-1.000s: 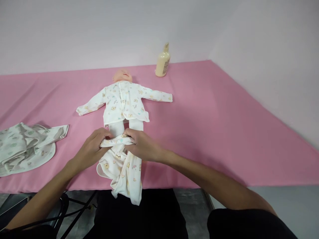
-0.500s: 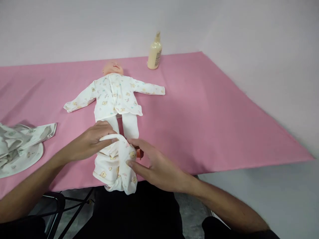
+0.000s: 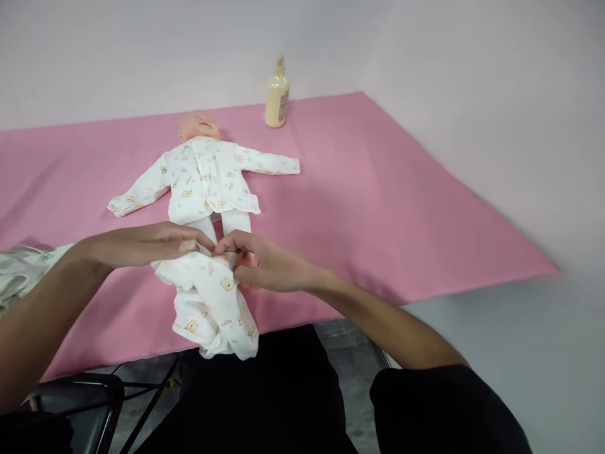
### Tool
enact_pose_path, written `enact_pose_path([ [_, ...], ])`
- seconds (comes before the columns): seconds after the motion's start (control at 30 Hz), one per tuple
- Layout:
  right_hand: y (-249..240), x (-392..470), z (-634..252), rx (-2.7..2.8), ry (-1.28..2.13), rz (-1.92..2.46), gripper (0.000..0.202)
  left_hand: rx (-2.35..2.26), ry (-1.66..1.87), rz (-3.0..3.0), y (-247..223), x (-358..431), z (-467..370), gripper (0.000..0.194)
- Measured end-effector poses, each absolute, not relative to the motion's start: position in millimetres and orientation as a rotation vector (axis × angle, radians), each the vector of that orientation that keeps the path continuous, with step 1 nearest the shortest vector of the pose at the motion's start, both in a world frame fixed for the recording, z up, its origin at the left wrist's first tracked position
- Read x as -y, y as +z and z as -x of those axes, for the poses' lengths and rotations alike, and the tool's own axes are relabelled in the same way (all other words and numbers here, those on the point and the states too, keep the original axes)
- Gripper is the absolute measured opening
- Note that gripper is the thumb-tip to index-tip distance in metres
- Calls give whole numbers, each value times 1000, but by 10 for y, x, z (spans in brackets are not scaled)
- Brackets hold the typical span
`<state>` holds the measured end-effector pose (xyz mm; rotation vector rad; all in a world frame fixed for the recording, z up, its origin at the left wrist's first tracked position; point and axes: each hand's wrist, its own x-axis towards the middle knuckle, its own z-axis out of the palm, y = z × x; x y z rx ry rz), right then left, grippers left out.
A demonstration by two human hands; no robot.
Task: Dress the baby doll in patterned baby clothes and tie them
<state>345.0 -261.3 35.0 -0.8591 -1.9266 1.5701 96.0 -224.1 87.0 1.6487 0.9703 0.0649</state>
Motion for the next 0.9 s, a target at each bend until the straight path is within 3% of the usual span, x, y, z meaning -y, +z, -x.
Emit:
enact_pose_path([
  [0.13,378,2494,-3293,1873,1364,779,17,-985,-33,-1604,974,2160,-1060,15],
  [0.27,382,2310,-3224,1797,1244,733,24,-1010,153,-1454,890,2095,-1042,9],
  [0.5,272,2171,-3373,2190,1316,748,16,-818,554,-1086,501,2120,-919,27],
  [0.7,240,2136,-3314,2078,1329,730,8,-842,471,-1083,396,2136,-950,47],
  [0.9,246,2102,-3279,1787,1545,701,8,-912,145,-1243,514,2083,-890,56],
])
